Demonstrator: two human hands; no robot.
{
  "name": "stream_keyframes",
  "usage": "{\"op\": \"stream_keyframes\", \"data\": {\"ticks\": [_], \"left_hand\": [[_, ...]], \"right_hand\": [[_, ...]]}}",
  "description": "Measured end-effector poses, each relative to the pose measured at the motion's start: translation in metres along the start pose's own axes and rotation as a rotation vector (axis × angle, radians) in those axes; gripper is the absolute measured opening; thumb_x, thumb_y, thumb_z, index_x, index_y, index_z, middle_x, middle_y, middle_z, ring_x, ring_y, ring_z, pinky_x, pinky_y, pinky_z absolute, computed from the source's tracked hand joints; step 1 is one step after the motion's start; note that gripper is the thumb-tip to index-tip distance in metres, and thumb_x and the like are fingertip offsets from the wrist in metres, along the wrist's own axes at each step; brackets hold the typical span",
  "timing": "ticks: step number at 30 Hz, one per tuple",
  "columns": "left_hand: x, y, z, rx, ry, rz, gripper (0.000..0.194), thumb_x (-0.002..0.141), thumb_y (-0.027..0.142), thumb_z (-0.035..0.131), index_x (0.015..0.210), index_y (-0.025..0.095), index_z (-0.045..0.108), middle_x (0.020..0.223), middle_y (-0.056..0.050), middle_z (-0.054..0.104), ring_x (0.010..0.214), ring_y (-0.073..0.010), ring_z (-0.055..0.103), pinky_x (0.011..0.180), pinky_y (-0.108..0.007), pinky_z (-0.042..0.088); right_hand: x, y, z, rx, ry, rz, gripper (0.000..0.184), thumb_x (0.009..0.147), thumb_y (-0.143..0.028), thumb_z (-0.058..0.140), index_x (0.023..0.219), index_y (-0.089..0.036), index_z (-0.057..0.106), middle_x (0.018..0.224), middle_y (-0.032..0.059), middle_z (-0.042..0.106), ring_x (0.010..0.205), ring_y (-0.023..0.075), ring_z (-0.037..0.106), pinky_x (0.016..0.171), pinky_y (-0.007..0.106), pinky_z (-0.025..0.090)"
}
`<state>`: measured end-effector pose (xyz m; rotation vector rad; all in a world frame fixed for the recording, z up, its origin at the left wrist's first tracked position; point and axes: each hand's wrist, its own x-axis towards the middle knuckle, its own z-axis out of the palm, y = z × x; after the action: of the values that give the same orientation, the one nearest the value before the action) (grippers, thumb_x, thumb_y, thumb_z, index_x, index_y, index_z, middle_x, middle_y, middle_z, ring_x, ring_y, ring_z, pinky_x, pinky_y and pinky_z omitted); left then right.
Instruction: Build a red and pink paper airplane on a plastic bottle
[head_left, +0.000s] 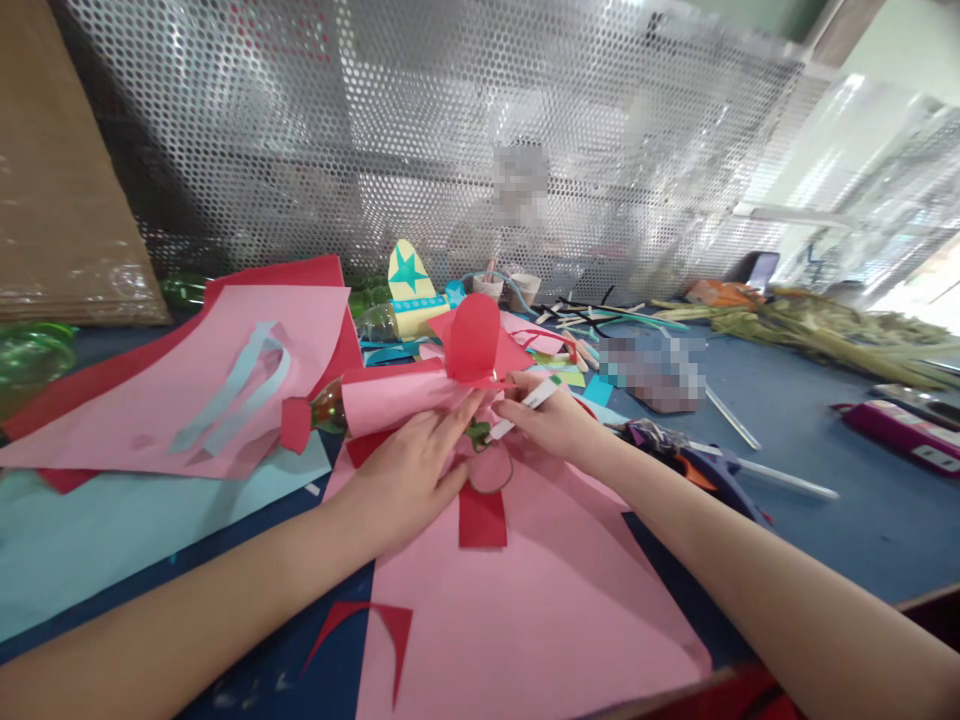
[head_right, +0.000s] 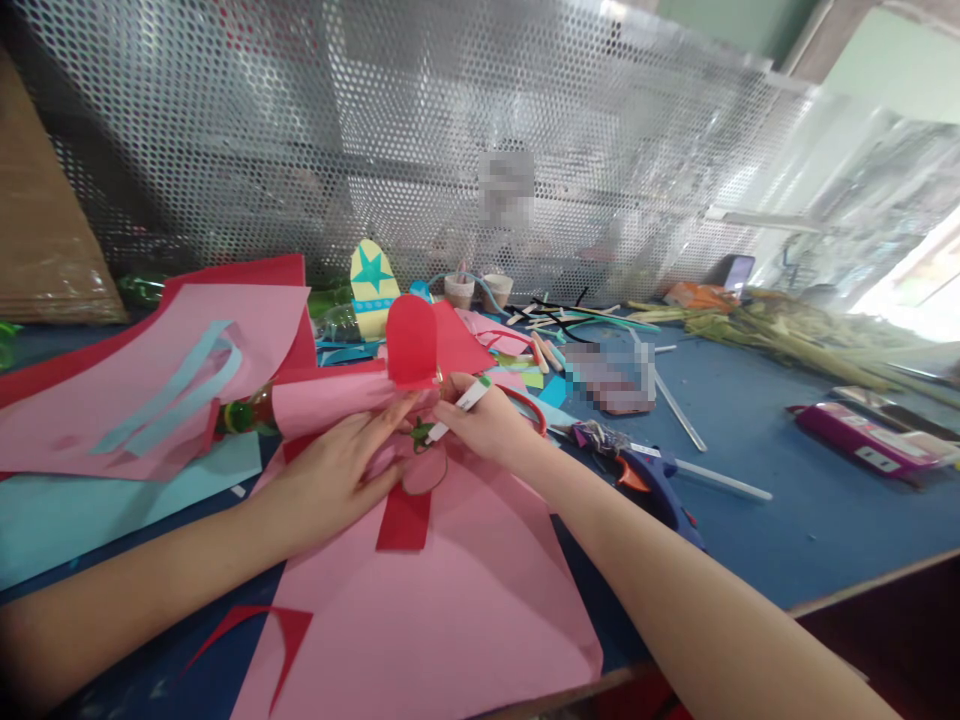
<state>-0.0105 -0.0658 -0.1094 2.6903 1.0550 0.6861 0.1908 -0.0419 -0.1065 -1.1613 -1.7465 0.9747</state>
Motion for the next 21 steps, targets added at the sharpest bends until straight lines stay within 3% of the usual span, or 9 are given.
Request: {"op": "stream_keyframes", "data": {"ticks": [21], "left_hand": [[-0.0002, 0.0004, -0.0003, 0.022, -0.008, -0.007, 0.063, 0.088, 0.018, 0.047, 0.146, 0.020, 0.022, 0.117, -0.011, 0.061, 0.108, -0.0240, 0.057, 0.093, -0.044, 0.048]], "right_hand": [[0.0006, 0.0003, -0.0004, -0.034, -0.004, -0.007, 0.011, 0.073, -0.029, 0.056, 0.076, -0.018, 0.056, 0.064, -0.0014, 0.059, 0.056, 0.0120, 0.051, 0.052, 0.024, 0.039]]}}
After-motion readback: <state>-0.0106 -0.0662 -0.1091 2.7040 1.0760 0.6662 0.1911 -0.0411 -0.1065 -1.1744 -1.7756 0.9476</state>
